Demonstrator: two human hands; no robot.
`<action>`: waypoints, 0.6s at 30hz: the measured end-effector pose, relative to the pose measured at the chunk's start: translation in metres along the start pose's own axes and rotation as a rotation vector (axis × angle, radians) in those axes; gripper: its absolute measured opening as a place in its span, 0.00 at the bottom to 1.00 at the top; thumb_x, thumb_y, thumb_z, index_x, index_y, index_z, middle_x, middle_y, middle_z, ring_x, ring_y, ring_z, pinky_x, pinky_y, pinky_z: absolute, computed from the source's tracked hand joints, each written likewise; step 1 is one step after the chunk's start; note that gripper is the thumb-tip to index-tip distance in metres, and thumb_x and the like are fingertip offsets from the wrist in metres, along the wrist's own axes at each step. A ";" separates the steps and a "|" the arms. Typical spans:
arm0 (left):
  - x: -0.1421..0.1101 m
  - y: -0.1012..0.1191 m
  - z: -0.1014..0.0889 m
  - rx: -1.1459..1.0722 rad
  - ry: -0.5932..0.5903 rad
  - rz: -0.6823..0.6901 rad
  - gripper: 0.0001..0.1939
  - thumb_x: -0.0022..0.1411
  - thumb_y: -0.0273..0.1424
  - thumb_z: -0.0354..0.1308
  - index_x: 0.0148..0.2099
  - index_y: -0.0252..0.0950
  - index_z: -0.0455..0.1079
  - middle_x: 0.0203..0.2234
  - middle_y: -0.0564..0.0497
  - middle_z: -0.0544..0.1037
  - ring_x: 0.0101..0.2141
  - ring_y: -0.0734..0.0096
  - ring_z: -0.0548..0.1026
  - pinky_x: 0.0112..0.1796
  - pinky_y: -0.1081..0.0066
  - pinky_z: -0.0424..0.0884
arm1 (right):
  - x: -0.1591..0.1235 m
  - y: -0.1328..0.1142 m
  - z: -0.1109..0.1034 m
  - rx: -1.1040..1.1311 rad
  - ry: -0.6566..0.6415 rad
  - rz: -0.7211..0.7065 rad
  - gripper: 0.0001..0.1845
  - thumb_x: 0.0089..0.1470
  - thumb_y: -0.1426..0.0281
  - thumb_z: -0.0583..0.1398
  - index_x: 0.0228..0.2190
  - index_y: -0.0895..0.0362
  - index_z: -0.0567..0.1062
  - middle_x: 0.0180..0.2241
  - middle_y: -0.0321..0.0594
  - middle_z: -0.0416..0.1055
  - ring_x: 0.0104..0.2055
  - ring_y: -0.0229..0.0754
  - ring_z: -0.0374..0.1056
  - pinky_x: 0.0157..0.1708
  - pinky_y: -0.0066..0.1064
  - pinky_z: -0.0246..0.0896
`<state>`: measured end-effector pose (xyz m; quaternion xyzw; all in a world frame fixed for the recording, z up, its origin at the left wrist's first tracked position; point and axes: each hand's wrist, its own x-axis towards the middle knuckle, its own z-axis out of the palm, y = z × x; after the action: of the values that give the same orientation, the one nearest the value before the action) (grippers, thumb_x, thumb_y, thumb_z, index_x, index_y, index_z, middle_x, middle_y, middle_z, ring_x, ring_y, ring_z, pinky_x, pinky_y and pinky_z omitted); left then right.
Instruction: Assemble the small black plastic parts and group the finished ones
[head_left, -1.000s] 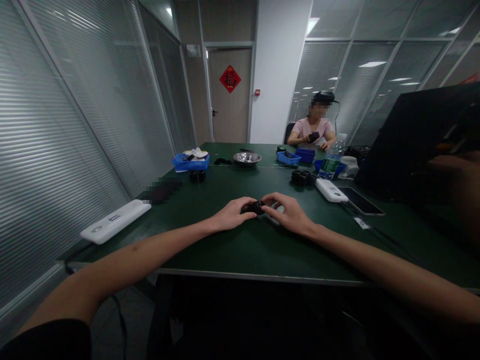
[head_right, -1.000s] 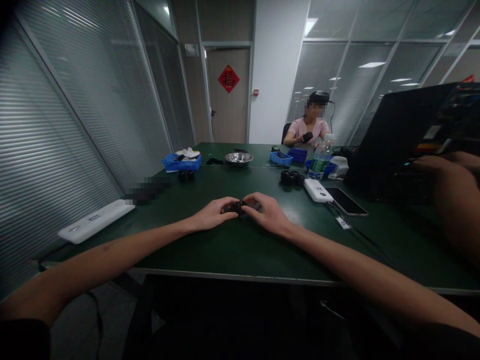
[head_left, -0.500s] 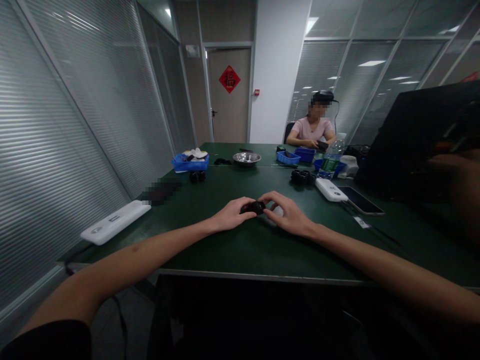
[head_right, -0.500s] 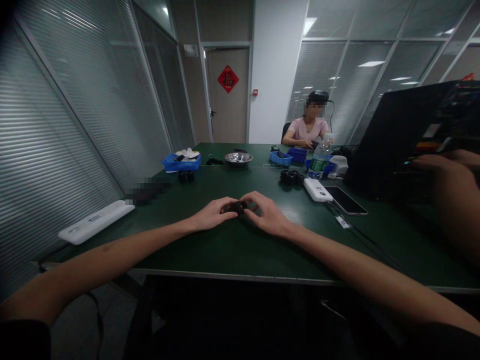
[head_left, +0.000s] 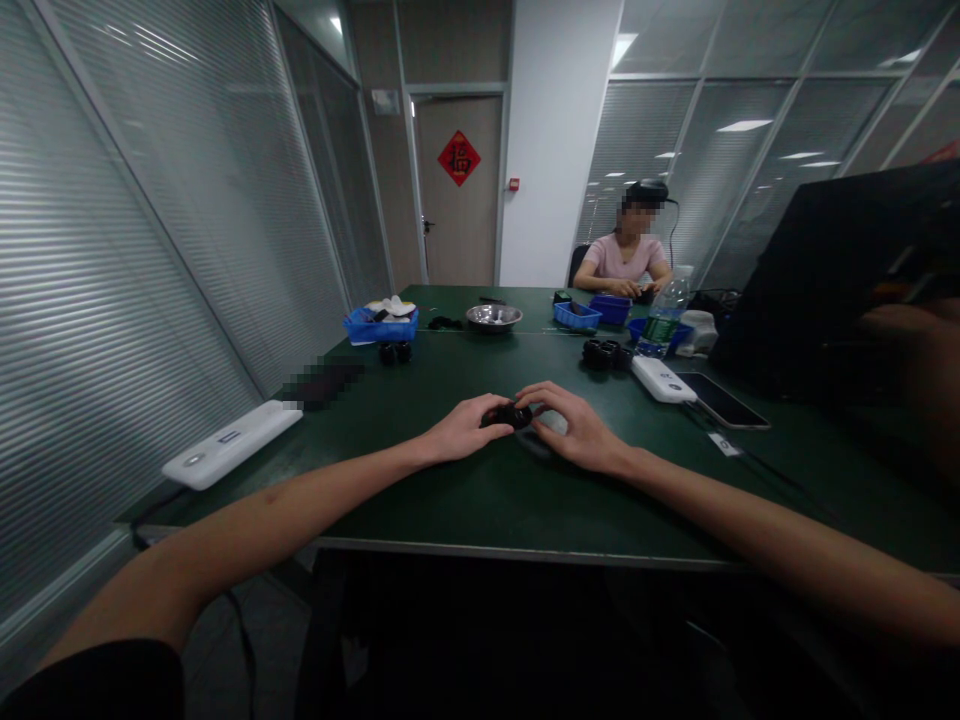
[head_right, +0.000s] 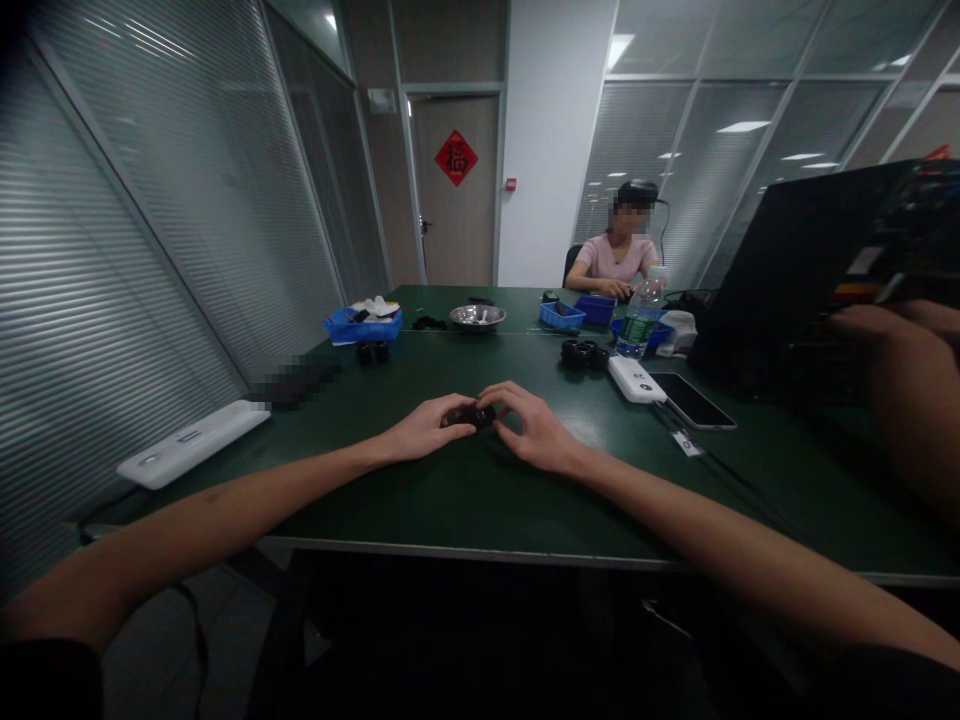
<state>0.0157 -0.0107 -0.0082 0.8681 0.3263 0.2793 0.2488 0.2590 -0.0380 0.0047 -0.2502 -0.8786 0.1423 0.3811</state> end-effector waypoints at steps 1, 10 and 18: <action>0.000 0.000 0.000 -0.001 0.000 -0.001 0.21 0.67 0.38 0.60 0.59 0.34 0.70 0.49 0.44 0.77 0.46 0.59 0.74 0.48 0.62 0.70 | 0.000 0.000 0.000 0.000 0.000 -0.002 0.16 0.59 0.76 0.59 0.48 0.53 0.74 0.53 0.46 0.71 0.53 0.50 0.70 0.51 0.46 0.73; 0.001 -0.002 0.001 -0.021 0.002 0.011 0.21 0.68 0.38 0.61 0.59 0.36 0.71 0.49 0.44 0.77 0.46 0.60 0.74 0.47 0.63 0.70 | -0.001 -0.001 -0.001 -0.067 -0.007 -0.032 0.13 0.61 0.74 0.59 0.47 0.52 0.75 0.52 0.45 0.71 0.54 0.51 0.70 0.56 0.49 0.68; 0.000 -0.001 0.001 -0.016 -0.007 0.012 0.21 0.68 0.37 0.61 0.60 0.36 0.70 0.48 0.44 0.77 0.46 0.60 0.74 0.47 0.64 0.70 | -0.002 -0.008 -0.001 -0.060 -0.047 -0.050 0.14 0.63 0.74 0.56 0.49 0.51 0.74 0.53 0.45 0.71 0.56 0.51 0.69 0.58 0.48 0.66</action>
<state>0.0159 -0.0100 -0.0090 0.8689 0.3182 0.2804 0.2551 0.2582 -0.0455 0.0083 -0.2361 -0.8971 0.1124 0.3562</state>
